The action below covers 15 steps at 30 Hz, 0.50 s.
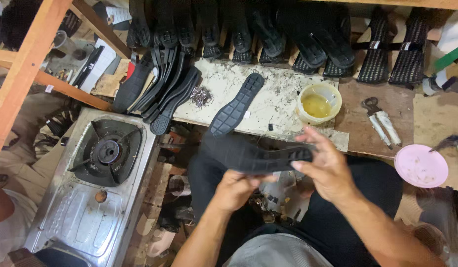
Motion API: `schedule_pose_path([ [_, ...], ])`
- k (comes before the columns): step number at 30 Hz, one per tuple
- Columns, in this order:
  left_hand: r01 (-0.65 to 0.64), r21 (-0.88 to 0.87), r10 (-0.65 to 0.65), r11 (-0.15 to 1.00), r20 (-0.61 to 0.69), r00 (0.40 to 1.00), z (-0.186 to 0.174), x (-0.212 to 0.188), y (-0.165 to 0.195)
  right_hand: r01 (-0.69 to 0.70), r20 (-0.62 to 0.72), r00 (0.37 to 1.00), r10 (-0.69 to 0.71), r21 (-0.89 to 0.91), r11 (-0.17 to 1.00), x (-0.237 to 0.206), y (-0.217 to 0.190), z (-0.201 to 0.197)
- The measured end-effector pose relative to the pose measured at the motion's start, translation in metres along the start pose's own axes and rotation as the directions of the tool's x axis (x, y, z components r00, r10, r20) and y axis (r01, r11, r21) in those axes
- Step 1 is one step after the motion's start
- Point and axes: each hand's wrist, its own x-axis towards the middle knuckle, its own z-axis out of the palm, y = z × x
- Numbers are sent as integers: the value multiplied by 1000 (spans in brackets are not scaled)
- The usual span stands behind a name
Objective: The person sits on the floor of a shoe workshop and applies glue from a cup onto rubber shoe soles, spreading the adhesive over the sole surface with their fingers. They turn each sole over to coat different sides and set finished soles on the workbench with stacks of other soles.
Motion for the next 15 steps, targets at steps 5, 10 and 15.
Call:
schedule_pose_path([
  [5,413,-341,-351,845,228,908,-30,-4,18,47,97,995,-29,-189,981,7,-38,-10],
  [10,323,392,-378,862,72,923,3,7,-13,90,190,976,110,-801,592,19,-49,13],
  [15,362,343,-312,867,-192,930,15,9,-21,352,352,924,-152,-936,-28,79,-70,-12],
])
